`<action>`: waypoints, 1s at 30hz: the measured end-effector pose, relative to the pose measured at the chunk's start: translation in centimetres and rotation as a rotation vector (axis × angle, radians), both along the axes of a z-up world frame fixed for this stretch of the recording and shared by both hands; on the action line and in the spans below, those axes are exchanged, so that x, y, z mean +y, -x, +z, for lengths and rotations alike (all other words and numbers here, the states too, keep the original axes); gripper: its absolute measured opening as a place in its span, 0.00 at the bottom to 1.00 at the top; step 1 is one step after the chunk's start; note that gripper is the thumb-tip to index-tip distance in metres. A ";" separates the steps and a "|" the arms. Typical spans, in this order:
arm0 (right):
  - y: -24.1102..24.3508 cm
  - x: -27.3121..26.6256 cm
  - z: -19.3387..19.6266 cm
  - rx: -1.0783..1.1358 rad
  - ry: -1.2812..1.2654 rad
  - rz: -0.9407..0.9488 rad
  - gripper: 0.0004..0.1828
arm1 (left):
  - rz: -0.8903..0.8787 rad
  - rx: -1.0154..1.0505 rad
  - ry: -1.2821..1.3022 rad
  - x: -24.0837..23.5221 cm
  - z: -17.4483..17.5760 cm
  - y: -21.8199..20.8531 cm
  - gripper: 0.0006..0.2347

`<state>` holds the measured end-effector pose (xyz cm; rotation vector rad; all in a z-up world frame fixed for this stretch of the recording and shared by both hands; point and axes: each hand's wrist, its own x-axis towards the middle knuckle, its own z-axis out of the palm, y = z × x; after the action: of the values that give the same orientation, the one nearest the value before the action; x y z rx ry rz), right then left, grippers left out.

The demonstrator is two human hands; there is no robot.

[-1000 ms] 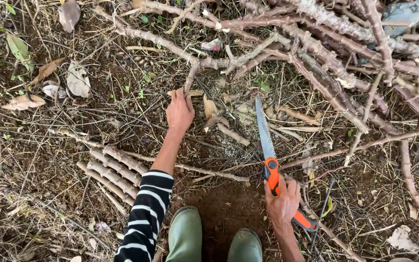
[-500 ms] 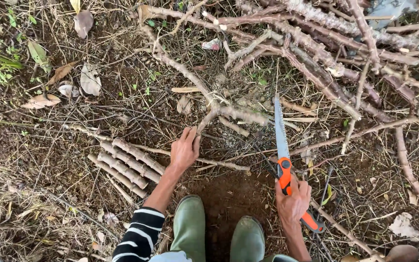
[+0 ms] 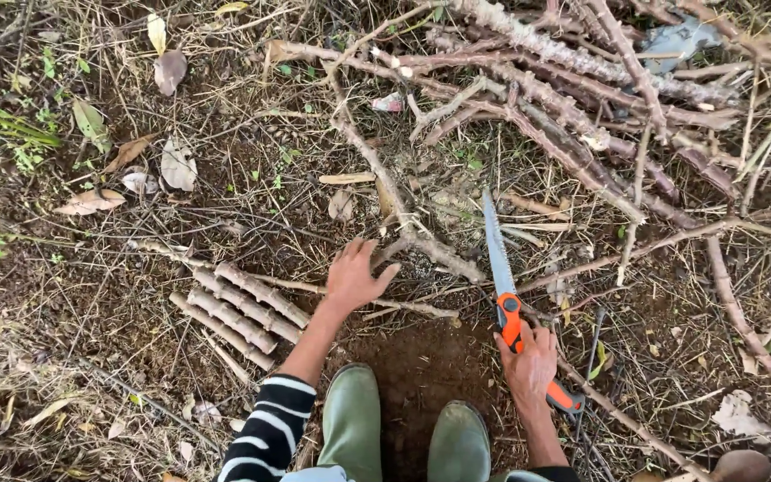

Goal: Using a hand saw to cut thin branches into smaller pieces on the ground.

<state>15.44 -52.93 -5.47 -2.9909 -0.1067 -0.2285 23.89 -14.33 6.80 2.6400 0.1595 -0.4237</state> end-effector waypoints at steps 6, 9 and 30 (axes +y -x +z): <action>0.0 2.0 0.8 -0.024 -0.016 0.039 0.32 | 0.108 0.055 0.079 -4.6 -2.8 -4.4 0.38; 0.4 1.7 0.0 -0.102 -0.031 0.043 0.31 | 0.128 -0.138 0.011 -4.2 -4.5 -3.7 0.33; -2.7 6.2 8.7 0.189 0.051 0.091 0.35 | -0.283 -0.235 0.062 6.9 -1.2 5.1 0.30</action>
<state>18.15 -46.70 3.24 -3.0299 -0.2308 0.0677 18.77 -7.39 5.64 2.6321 -0.3004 -0.2002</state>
